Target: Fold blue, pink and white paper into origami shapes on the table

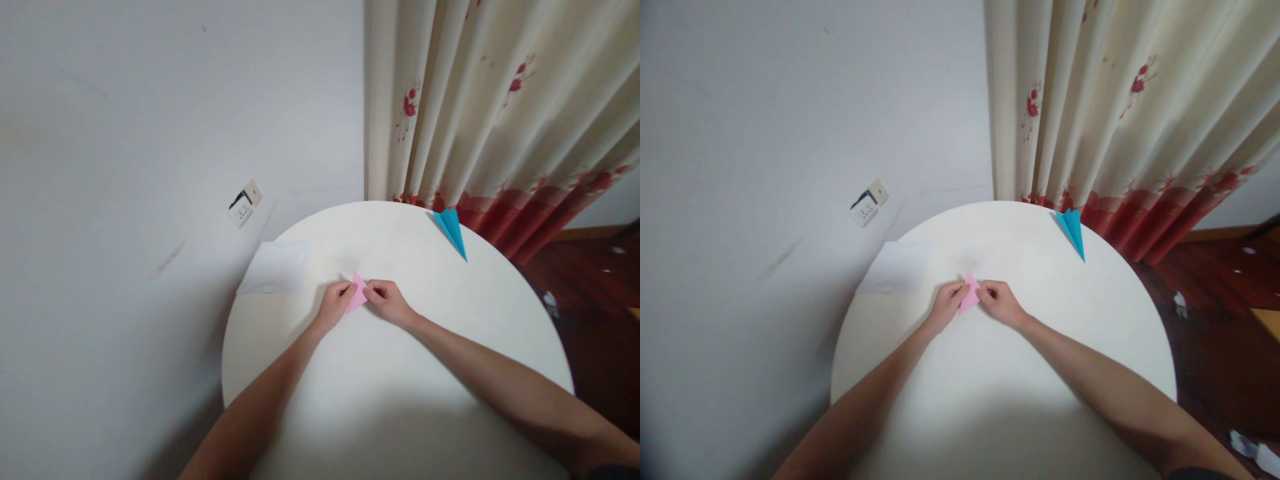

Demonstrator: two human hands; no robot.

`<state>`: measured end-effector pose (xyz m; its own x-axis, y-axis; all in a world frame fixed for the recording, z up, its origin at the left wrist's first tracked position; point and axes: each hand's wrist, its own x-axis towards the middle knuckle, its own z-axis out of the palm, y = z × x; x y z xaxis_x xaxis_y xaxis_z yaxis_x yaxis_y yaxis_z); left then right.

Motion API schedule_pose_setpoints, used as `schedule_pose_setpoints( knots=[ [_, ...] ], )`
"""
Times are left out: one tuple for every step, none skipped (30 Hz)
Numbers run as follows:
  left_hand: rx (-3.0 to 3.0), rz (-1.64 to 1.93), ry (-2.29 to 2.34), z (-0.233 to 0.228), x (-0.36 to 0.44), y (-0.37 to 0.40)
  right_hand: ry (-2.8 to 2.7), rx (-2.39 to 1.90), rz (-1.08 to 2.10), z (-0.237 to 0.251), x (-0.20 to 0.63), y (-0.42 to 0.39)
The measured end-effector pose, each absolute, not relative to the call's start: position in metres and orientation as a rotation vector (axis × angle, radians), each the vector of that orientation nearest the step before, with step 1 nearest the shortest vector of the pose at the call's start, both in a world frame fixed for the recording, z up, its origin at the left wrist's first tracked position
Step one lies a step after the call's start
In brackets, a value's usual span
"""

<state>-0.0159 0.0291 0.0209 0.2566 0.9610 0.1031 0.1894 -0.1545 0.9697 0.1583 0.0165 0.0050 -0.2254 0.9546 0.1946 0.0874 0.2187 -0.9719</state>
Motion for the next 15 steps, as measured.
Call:
schedule_pose_setpoints(
  knots=[
    [1.549, 1.015, 1.107, 0.0204, -0.0156, 0.0293, -1.527, -1.031, 1.138, 0.0042, 0.1588, 0.0168],
    [1.53, 1.021, 1.111, 0.0197, -0.0154, 0.0295, -1.509, -1.046, 1.126, 0.0033, 0.1592, 0.0172],
    [1.508, 1.025, 1.112, 0.0189, -0.0153, 0.0296, -1.494, -1.061, 1.115, 0.0025, 0.1596, 0.0176],
    [1.487, 1.028, 1.109, 0.0182, -0.0153, 0.0297, -1.483, -1.071, 1.108, 0.0018, 0.1599, 0.0181],
    [1.469, 1.026, 1.099, 0.0178, -0.0155, 0.0298, -1.479, -1.077, 1.108, 0.0012, 0.1601, 0.0184],
    [1.455, 1.022, 1.079, 0.0179, -0.0158, 0.0298, -1.478, -1.08, 1.108, 0.0009, 0.1603, 0.0187],
    [1.45, 1.016, 1.06, 0.0183, -0.0162, 0.0298, -1.479, -1.082, 1.111, 0.0008, 0.1604, 0.0188],
    [1.449, 1.011, 1.043, 0.019, -0.0166, 0.0299, -1.483, -1.084, 1.114, 0.001, 0.1606, 0.0188],
    [1.449, 1.006, 1.024, 0.0199, -0.017, 0.0299, -1.486, -1.086, 1.116, 0.0013, 0.1607, 0.0187],
    [1.449, 1.003, 1.009, 0.0209, -0.0175, 0.03, -1.49, -1.086, 1.119, 0.0018, 0.1609, 0.0186],
    [1.447, 1.002, 0.994, 0.0218, -0.0179, 0.0301, -1.495, -1.083, 1.124, 0.0023, 0.1611, 0.0184],
    [1.443, 1.001, 0.98, 0.0227, -0.0183, 0.0304, -1.5, -1.079, 1.129, 0.0029, 0.1614, 0.0181],
    [1.438, 0.996, 0.964, 0.0235, -0.0186, 0.0307, -1.504, -1.072, 1.135, 0.0034, 0.1616, 0.0179],
    [1.435, 0.99, 0.95, 0.0243, -0.019, 0.0311, -1.51, -1.063, 1.142, 0.004, 0.1619, 0.0176],
    [1.434, 0.983, 0.937, 0.0251, -0.0194, 0.0315, -1.513, -1.052, 1.149, 0.0047, 0.162, 0.0174]
  ],
)
